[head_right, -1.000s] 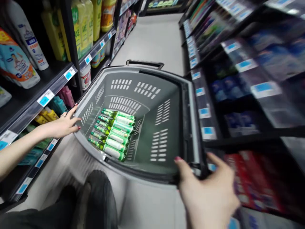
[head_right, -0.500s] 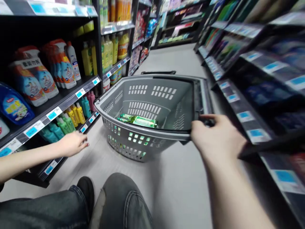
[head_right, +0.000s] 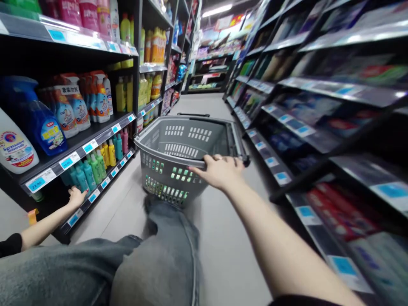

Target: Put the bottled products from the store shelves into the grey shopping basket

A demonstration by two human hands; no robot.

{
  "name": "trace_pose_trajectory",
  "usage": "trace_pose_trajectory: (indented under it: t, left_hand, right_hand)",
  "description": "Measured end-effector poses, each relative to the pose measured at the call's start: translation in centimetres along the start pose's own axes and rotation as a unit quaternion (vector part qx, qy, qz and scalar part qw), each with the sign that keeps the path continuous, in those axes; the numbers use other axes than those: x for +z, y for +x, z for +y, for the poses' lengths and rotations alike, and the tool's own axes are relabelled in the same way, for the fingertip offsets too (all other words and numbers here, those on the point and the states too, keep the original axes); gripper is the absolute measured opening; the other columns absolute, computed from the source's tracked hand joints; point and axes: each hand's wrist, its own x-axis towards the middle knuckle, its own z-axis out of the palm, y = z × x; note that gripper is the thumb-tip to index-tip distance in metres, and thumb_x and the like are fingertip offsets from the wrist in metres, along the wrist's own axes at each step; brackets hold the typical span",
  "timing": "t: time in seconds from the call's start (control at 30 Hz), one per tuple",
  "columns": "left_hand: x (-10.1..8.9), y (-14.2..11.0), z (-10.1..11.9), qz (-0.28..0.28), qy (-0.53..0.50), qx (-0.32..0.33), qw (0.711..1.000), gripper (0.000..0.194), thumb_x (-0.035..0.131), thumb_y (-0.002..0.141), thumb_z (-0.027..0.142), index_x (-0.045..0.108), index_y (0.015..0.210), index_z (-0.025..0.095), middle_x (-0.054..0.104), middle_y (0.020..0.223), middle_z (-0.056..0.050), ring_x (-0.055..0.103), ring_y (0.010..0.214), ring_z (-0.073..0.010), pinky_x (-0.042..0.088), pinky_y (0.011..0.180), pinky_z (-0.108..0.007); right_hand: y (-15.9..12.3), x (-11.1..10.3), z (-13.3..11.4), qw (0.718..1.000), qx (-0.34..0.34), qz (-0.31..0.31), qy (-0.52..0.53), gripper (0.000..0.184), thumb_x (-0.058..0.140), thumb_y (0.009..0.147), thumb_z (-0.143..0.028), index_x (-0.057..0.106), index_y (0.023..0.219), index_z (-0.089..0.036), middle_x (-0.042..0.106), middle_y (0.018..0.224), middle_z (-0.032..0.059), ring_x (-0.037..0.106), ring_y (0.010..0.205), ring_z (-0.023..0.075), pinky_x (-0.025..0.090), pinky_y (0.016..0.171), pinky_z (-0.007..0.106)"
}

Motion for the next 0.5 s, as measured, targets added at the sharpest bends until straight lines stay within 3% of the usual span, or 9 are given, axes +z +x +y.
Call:
trace_pose_trajectory:
  t: [0.23, 0.5]
  left_hand:
    - [0.9, 1.8, 0.6, 0.122, 0.033, -0.095, 0.987, 0.044, 0.059, 0.083, 0.032, 0.046, 0.121, 0.014, 0.047, 0.124, -0.013, 0.050, 0.109, -0.0255, 0.043, 0.091, -0.047]
    - [1.9, 3.6, 1.1, 0.168, 0.036, -0.148, 0.974, 0.041, 0.048, 0.087, 0.040, 0.048, 0.114, 0.009, 0.042, 0.121, -0.020, 0.041, 0.119, -0.0347, 0.037, 0.095, -0.052]
  right_hand:
    - [-0.1, 0.1, -1.2, 0.999, -0.028, 0.013, -0.034, 0.044, 0.047, 0.088, -0.046, 0.062, 0.105, -0.009, 0.058, 0.107, 0.0175, 0.048, 0.105, 0.0352, 0.022, 0.079, 0.041]
    - [0.6, 1.3, -0.9, 0.998, -0.042, 0.010, -0.053, 0.035, 0.046, 0.091, -0.040, 0.060, 0.106, -0.011, 0.058, 0.106, 0.0160, 0.047, 0.104, 0.0340, 0.024, 0.080, 0.042]
